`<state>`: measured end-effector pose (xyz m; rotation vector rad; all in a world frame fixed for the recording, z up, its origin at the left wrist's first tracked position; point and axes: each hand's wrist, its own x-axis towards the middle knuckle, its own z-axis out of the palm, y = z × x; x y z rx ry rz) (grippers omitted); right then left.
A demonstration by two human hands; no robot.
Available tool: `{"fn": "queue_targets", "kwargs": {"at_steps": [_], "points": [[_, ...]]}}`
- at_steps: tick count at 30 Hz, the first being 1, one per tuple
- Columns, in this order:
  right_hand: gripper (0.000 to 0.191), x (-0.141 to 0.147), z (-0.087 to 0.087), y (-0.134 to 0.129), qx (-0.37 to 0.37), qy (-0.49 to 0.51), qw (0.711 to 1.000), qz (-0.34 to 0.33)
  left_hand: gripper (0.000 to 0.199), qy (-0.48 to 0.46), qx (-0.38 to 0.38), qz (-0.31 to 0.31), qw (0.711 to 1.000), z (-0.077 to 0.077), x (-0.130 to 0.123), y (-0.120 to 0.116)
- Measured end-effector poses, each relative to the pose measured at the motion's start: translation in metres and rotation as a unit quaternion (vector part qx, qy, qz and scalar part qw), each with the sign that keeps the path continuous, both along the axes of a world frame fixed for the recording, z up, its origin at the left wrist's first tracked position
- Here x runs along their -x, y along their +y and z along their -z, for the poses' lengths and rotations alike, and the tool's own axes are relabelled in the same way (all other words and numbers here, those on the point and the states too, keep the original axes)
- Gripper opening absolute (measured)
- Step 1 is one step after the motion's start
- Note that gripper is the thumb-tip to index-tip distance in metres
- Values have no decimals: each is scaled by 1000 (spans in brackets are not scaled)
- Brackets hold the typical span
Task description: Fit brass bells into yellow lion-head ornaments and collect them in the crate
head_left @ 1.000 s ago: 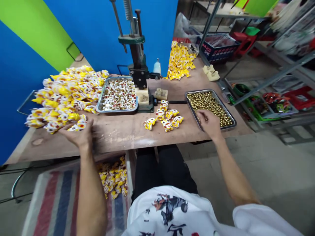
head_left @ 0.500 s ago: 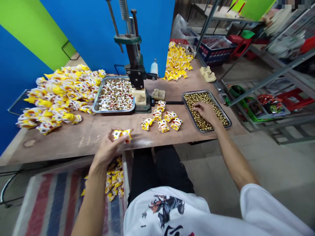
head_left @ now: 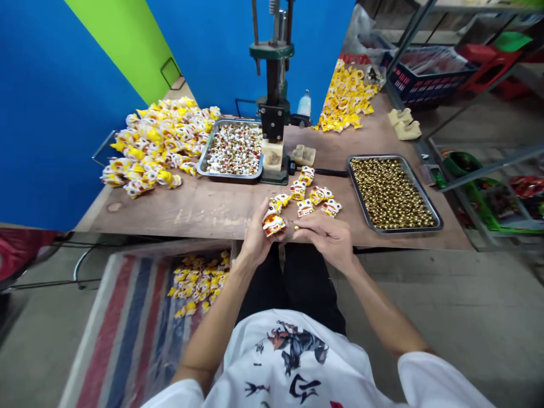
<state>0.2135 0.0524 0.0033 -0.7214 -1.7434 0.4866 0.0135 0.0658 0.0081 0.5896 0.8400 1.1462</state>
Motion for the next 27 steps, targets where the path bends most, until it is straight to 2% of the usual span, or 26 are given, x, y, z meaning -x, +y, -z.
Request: {"fn": "queue_targets", "kwargs": {"at_steps": [4, 8, 12, 18, 23, 27], "points": [[29, 21, 7, 3, -63, -53, 997, 4, 59, 6, 48, -42, 998, 4, -2, -7], [31, 21, 9, 5, -79, -73, 994, -7, 59, 18, 49, -60, 997, 2, -2, -12], [35, 20, 5, 3, -84, -64, 994, -27, 59, -9, 46, -86, 995, -2, -6, -14], [43, 18, 6, 1, -89, -101, 991, -18, 57, -18, 48, -113, 992, -1, -15, -15], [44, 13, 16, -8, -73, -137, 988, -7, 55, 3, 57, -111, 992, 6, -18, -20], [48, 16, 35, -17, -64, -137, 988, 29, 59, 12, 73, -92, 993, 16, -20, -21]]}}
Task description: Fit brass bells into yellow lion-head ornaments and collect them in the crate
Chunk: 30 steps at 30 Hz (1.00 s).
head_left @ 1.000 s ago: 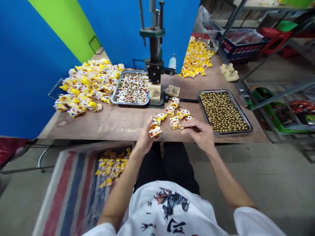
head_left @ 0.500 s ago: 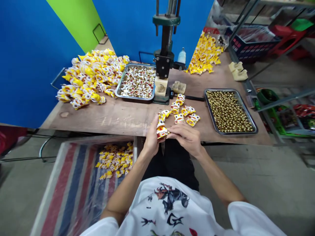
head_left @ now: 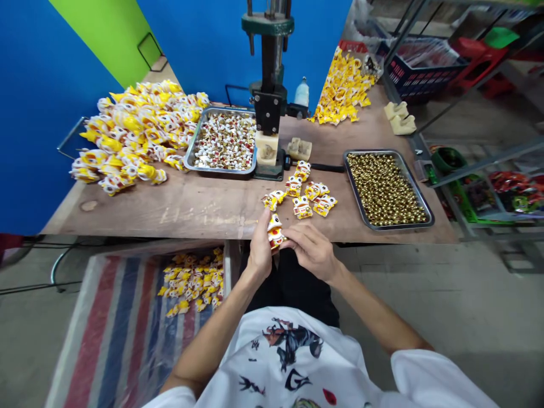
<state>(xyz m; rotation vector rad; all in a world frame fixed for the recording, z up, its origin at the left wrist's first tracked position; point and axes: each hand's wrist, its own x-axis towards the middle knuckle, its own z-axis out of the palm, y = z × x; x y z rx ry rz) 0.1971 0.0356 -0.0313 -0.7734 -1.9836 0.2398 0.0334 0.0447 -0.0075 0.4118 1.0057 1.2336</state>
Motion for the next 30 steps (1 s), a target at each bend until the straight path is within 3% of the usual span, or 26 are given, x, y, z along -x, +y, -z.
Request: {"fn": "queue_targets", "kwargs": {"at_steps": [3, 6, 8, 10, 11, 12, 14, 15, 17, 19, 22, 25, 27, 30], "points": [[46, 3, 15, 1, 0, 13, 1000, 15, 63, 22, 10, 18, 1000, 10, -6, 2], [43, -10, 14, 10, -7, -10, 1000, 15, 73, 56, 14, 92, 994, 20, -5, 13], [38, -32, 2, 24, -6, -31, 998, 45, 79, 96, -15, 113, 989, 23, 17, 31], [30, -63, -13, 45, 1, -50, 993, 103, 73, 200, -61, 22, 978, 20, 63, 57], [26, -79, -20, 58, 5, -59, 990, 131, 65, 276, -79, -61, 956, 17, 94, 70], [23, -94, -25, 70, 9, -69, 987, 148, 52, 366, -95, -158, 912, 12, 128, 83], [19, -117, -31, 92, 13, -90, 985, 148, 44, 528, -88, -301, 789, 5, 195, 108], [17, -123, -30, 100, 16, -102, 985, 137, 51, 583, -73, -326, 741, 2, 223, 120], [17, -126, -24, 112, 28, -120, 986, 114, 61, 631, -42, -315, 708, 0, 262, 142], [18, -120, -15, 121, 44, -124, 986, 103, 58, 637, -34, -283, 716, 1, 275, 158], [19, -107, -1, 131, 62, -128, 985, 93, 47, 613, -70, -264, 741, 6, 268, 162], [17, -100, 7, 136, 68, -143, 983, 94, 43, 509, -134, -237, 817, 13, 255, 148], [16, -104, 5, 136, 77, -150, 981, 91, 48, 441, -161, -237, 851, 20, 247, 138], [19, -134, -7, 138, 83, -118, 982, 124, 53, 381, -171, -287, 862, 29, 236, 126]]}}
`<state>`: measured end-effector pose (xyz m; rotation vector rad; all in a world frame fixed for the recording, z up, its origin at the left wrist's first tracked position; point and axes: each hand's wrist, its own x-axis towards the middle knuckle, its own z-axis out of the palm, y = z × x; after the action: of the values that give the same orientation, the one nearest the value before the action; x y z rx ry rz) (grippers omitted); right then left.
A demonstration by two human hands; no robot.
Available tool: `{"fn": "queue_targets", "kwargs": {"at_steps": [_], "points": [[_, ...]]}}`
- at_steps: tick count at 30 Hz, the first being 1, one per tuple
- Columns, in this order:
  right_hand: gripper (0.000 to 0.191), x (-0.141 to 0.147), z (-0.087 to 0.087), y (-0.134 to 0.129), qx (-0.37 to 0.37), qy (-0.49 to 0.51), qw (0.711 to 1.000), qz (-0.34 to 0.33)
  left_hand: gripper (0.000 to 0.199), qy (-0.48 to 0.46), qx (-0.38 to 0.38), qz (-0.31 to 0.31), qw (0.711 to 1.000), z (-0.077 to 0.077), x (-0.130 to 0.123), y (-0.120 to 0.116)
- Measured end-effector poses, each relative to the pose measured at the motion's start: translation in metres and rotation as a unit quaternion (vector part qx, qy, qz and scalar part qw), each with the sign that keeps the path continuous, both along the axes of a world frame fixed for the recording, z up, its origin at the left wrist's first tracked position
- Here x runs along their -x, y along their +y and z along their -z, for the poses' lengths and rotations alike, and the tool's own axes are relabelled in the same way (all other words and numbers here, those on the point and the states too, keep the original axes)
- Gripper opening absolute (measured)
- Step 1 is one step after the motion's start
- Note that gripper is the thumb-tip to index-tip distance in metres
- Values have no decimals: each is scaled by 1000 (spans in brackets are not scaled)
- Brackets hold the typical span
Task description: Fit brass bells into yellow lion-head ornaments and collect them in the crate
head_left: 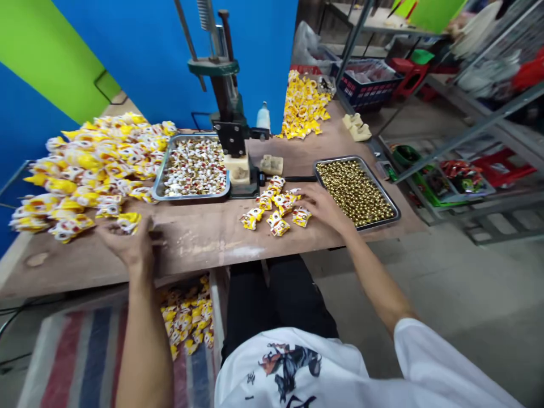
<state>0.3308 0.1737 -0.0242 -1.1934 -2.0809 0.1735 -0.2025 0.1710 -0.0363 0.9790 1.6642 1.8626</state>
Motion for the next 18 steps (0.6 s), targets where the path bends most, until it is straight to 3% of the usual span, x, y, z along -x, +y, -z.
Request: {"fn": "queue_targets", "kwargs": {"at_steps": [2, 4, 8, 13, 18], "points": [[20, -36, -12, 7, -17, 19, 997, 77, 42, -86, 10, 29, 996, 3, -10, -8], [18, -76, -20, 19, -9, 0, 989, 149, 33, -179, 47, 99, 978, 1, -24, -17], [17, -131, -14, 41, 70, -79, 979, 172, 44, -243, 100, 203, 943, -13, -55, -40], [15, -141, 8, 38, 65, -89, 983, 148, 46, -298, 105, 343, 885, -27, -90, -64], [21, -135, 13, 36, 45, -75, 986, 142, 53, -254, 96, 346, 898, -29, -116, -74]]}}
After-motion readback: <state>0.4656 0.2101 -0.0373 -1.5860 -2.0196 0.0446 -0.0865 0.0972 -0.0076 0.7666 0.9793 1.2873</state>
